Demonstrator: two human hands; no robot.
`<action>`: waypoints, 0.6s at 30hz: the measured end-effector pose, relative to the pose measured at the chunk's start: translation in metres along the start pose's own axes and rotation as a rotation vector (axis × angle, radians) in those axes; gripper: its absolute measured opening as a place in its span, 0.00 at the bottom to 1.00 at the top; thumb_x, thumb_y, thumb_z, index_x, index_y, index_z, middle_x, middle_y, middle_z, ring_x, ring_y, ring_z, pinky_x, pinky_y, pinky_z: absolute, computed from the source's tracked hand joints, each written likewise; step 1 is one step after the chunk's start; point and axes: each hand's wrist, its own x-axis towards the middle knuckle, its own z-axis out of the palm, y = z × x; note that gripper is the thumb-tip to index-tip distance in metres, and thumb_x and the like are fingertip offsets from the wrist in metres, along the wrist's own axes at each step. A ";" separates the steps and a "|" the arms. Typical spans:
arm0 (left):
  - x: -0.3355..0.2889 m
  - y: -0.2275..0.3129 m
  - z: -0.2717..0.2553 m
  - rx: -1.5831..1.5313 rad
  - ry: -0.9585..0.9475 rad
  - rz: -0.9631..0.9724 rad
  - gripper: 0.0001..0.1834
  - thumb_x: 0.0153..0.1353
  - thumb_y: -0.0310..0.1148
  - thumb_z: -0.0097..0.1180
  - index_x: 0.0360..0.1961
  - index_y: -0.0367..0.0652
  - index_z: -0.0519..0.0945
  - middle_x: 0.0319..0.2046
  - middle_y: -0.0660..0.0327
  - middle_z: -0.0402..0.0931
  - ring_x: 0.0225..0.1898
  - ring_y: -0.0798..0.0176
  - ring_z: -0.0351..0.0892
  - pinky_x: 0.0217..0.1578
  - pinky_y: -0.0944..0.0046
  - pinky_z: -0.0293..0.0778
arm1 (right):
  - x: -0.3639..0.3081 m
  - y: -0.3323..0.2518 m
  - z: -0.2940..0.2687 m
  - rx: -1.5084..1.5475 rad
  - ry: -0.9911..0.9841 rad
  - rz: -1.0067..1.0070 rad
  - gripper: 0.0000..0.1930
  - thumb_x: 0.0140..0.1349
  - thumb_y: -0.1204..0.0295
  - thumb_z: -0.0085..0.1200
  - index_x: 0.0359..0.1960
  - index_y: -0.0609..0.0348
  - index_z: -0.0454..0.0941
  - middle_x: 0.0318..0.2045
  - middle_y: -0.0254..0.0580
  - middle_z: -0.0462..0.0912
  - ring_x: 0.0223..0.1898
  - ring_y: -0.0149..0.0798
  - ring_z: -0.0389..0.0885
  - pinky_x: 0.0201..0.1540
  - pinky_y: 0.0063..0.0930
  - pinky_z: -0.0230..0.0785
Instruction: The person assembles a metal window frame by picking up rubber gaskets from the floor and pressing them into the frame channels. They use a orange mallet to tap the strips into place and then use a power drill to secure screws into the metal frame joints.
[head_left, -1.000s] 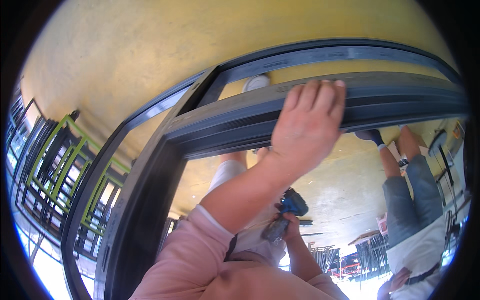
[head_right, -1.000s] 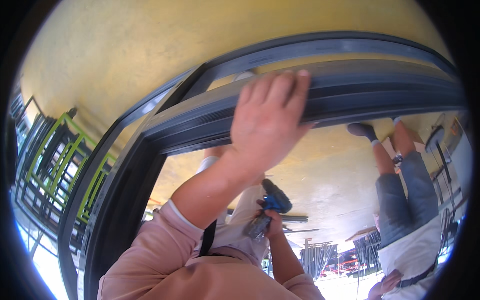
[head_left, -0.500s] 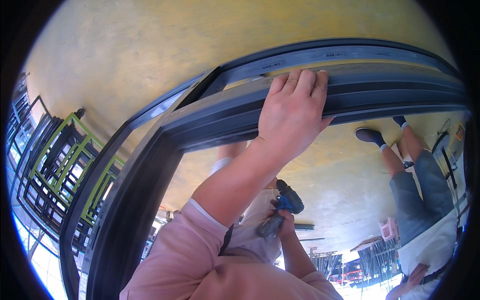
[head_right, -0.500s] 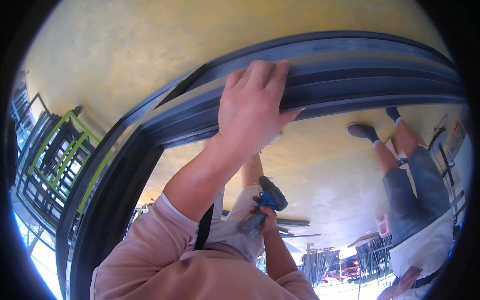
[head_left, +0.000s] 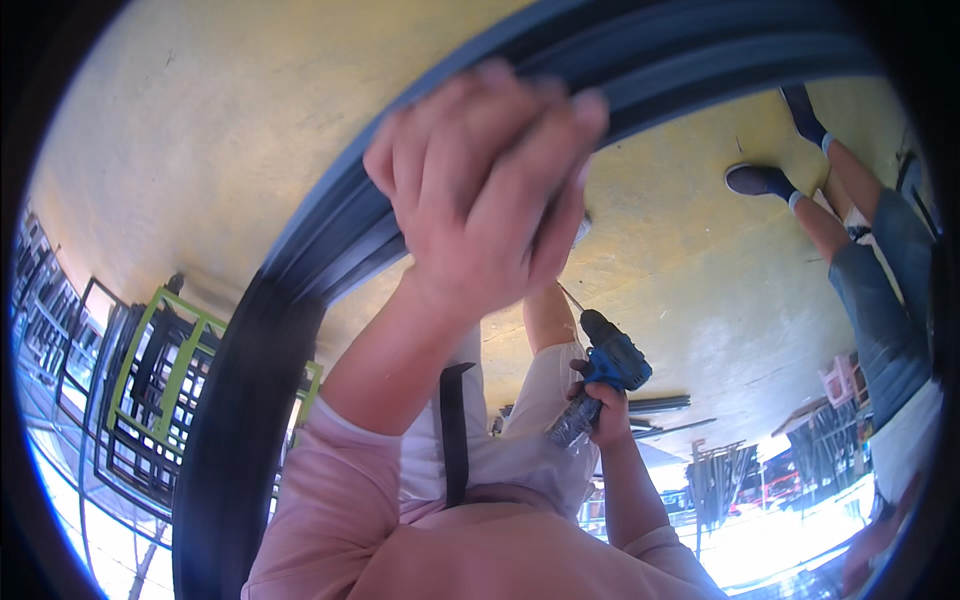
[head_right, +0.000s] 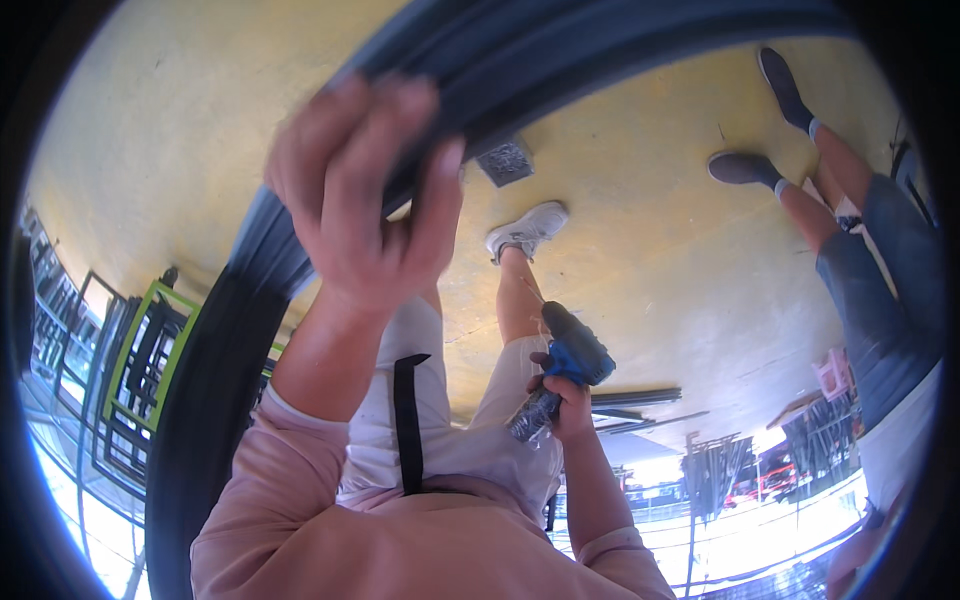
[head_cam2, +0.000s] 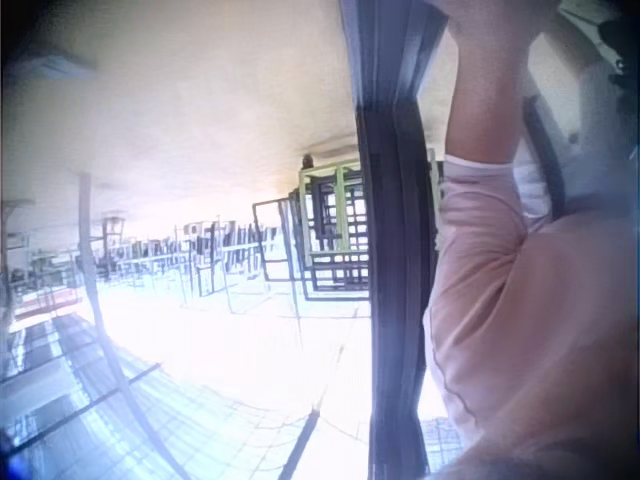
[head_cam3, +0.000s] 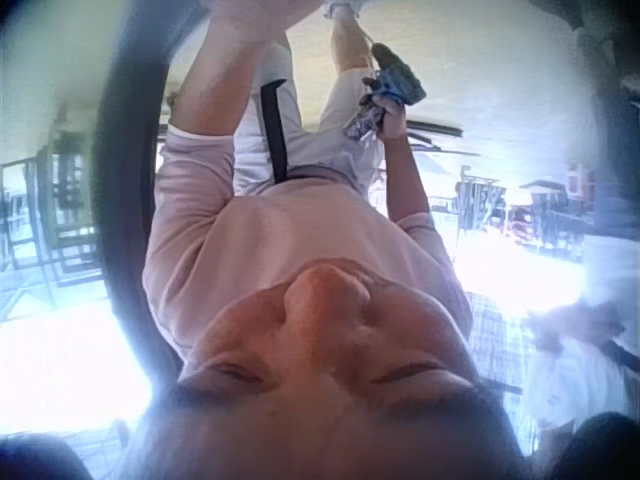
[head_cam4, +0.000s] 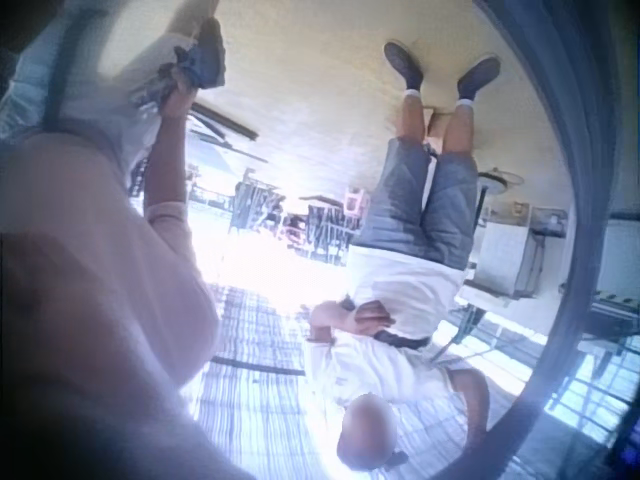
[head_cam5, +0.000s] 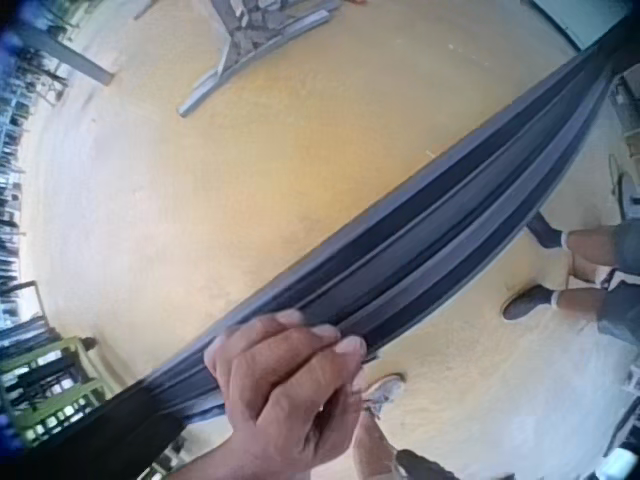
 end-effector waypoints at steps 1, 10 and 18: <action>-0.025 0.011 0.000 -0.260 -0.146 -0.040 0.20 0.47 0.21 0.65 0.44 0.47 0.84 0.35 0.63 0.81 0.44 0.54 0.77 0.49 0.55 0.70 | 0.003 0.003 -0.006 0.021 -0.009 -0.002 0.28 0.53 0.76 0.53 0.60 0.62 0.70 0.53 0.49 0.81 0.36 0.42 0.85 0.38 0.35 0.79; -0.319 -0.052 0.205 0.272 -1.417 -0.484 0.12 0.65 0.29 0.51 0.47 0.38 0.79 0.50 0.46 0.79 0.48 0.43 0.84 0.45 0.47 0.83 | 0.041 0.045 -0.063 0.233 -0.021 0.005 0.29 0.49 0.75 0.56 0.58 0.63 0.72 0.48 0.49 0.83 0.35 0.44 0.86 0.39 0.36 0.80; -0.384 -0.112 0.275 0.606 -1.354 -0.046 0.09 0.66 0.32 0.51 0.42 0.42 0.81 0.43 0.53 0.77 0.41 0.52 0.86 0.35 0.57 0.86 | 0.050 0.071 -0.127 0.224 -0.139 -0.035 0.29 0.45 0.72 0.60 0.54 0.66 0.76 0.42 0.47 0.84 0.36 0.43 0.86 0.42 0.35 0.80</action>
